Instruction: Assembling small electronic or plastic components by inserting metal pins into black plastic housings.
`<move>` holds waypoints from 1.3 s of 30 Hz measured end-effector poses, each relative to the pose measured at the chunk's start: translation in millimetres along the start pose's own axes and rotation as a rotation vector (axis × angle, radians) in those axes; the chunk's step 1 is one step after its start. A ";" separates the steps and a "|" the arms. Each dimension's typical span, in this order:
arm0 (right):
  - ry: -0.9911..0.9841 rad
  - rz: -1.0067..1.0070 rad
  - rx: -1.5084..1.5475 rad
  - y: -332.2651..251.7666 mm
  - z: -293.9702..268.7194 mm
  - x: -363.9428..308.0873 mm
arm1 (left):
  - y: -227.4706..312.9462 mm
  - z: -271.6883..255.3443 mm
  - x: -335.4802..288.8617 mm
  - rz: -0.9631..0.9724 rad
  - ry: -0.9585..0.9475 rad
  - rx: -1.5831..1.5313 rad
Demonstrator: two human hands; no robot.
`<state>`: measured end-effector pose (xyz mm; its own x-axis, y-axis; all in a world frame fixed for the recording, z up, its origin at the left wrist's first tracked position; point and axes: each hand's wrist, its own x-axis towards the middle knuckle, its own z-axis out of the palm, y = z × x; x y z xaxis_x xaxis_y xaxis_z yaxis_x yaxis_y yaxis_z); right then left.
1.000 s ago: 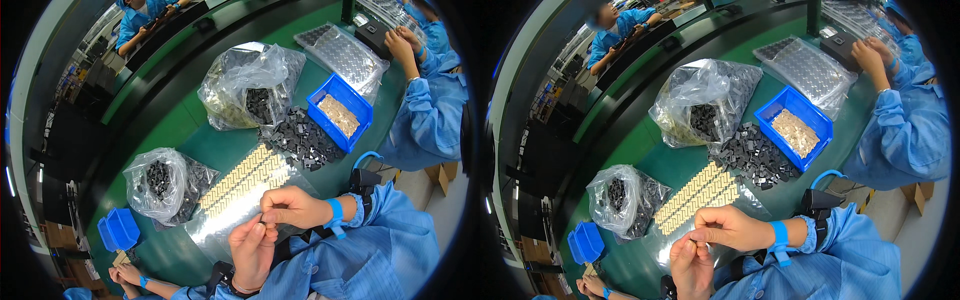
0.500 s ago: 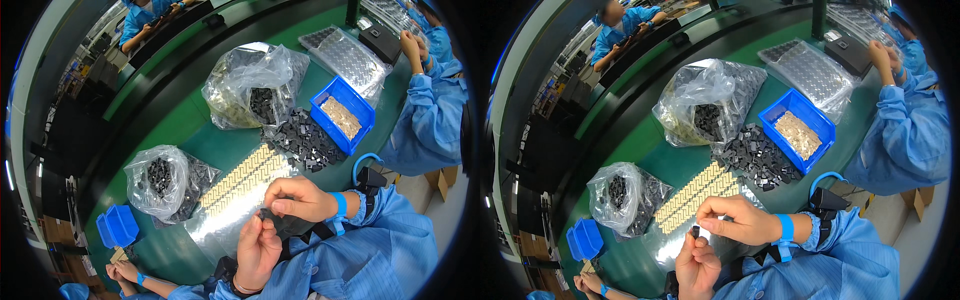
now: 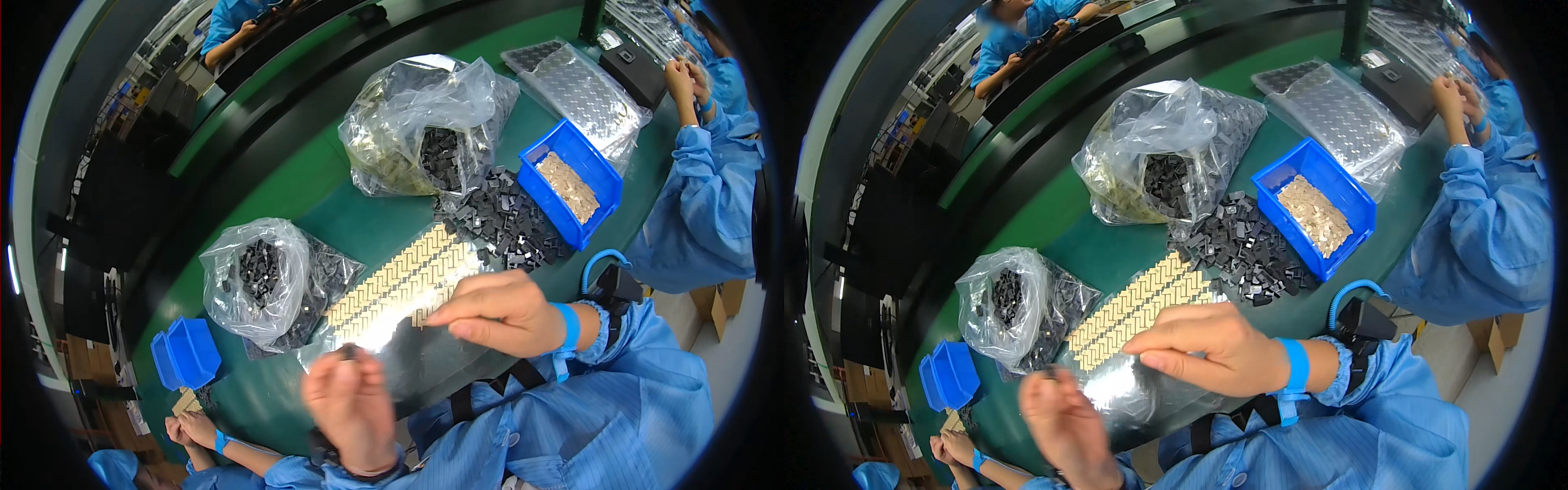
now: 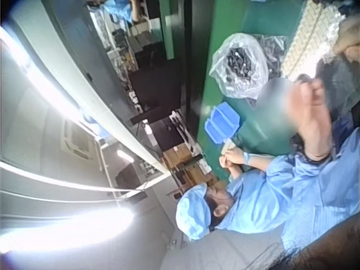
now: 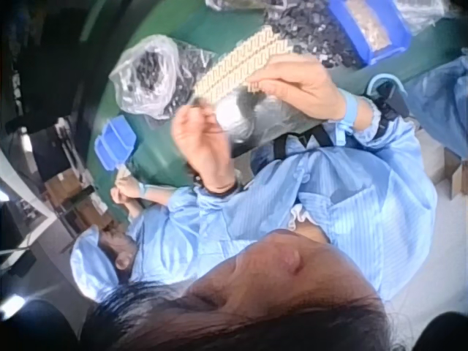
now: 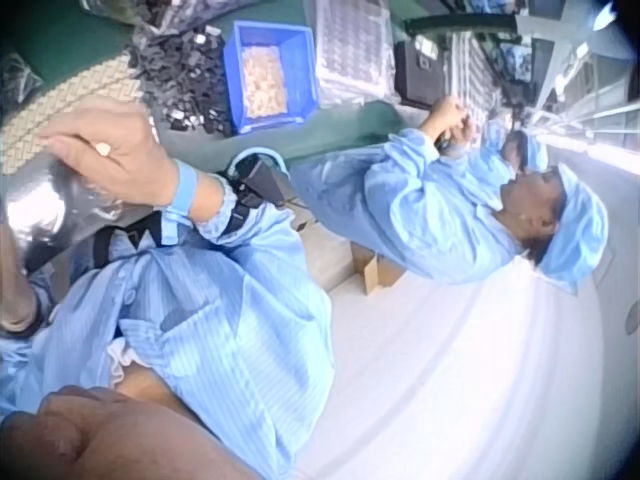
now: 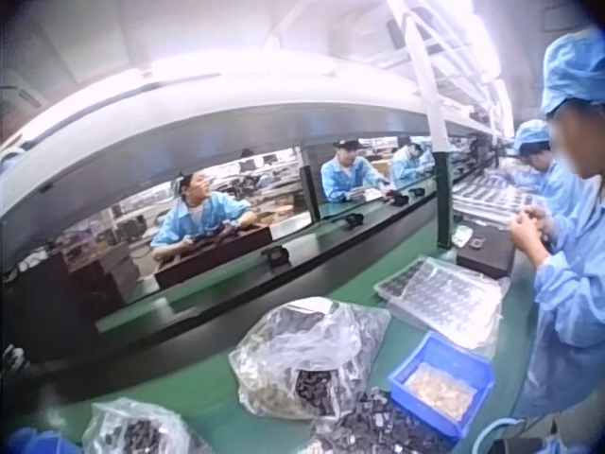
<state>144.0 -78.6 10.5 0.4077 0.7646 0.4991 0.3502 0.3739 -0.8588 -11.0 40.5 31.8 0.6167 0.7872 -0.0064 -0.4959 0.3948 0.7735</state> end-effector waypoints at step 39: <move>-0.448 -0.156 -0.515 72.5 19.3 3.0 | -43.4 -56.2 41.9 0.520 -0.747 1.752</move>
<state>154.3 -39.1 -52.5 -0.0280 0.9066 0.4211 0.7766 0.2850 -0.5619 1.9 83.0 -37.7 0.9577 0.1461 0.2479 0.0723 -0.9560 0.2842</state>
